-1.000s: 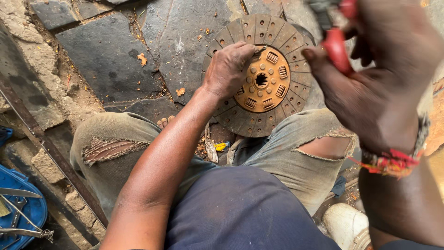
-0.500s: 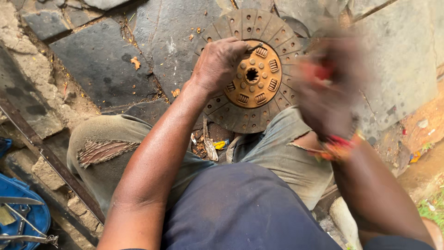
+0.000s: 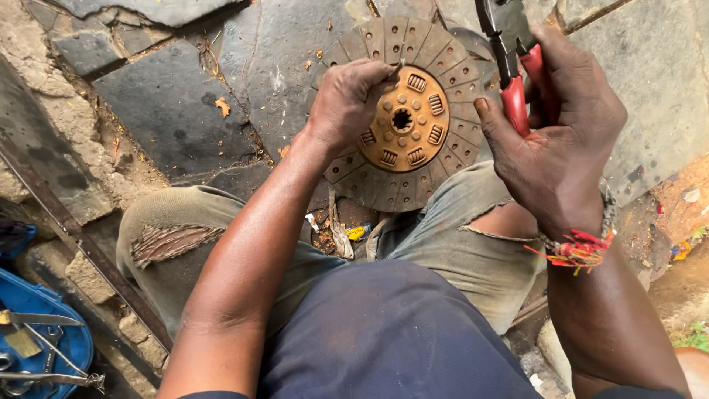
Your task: The person sits on a stone floor and works on a circular metal clutch plate. They use a yellow-handled scraper to clean the surface, then switch to pliers to remove small metal pins from the plate's holes. Finally, they use a wrench to adjust components on the plate.
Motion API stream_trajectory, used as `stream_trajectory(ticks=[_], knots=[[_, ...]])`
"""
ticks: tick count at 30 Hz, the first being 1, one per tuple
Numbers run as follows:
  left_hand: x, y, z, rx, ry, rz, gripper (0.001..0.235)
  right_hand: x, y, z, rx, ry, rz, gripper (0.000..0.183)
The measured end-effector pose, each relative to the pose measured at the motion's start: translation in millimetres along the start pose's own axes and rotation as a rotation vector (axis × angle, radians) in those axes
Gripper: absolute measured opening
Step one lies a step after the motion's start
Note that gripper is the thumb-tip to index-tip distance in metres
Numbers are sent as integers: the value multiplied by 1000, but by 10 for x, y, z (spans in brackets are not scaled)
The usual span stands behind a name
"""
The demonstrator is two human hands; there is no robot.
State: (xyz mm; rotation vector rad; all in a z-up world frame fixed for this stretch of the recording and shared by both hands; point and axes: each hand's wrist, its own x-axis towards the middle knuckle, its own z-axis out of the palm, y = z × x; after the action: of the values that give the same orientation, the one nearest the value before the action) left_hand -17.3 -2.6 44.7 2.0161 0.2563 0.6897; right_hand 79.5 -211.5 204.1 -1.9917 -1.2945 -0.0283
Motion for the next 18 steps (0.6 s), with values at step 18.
stream_trajectory(ticks=[18], knots=[[-45, -145, 38, 32, 107, 44, 7, -92, 298, 189, -72, -15, 137, 38]])
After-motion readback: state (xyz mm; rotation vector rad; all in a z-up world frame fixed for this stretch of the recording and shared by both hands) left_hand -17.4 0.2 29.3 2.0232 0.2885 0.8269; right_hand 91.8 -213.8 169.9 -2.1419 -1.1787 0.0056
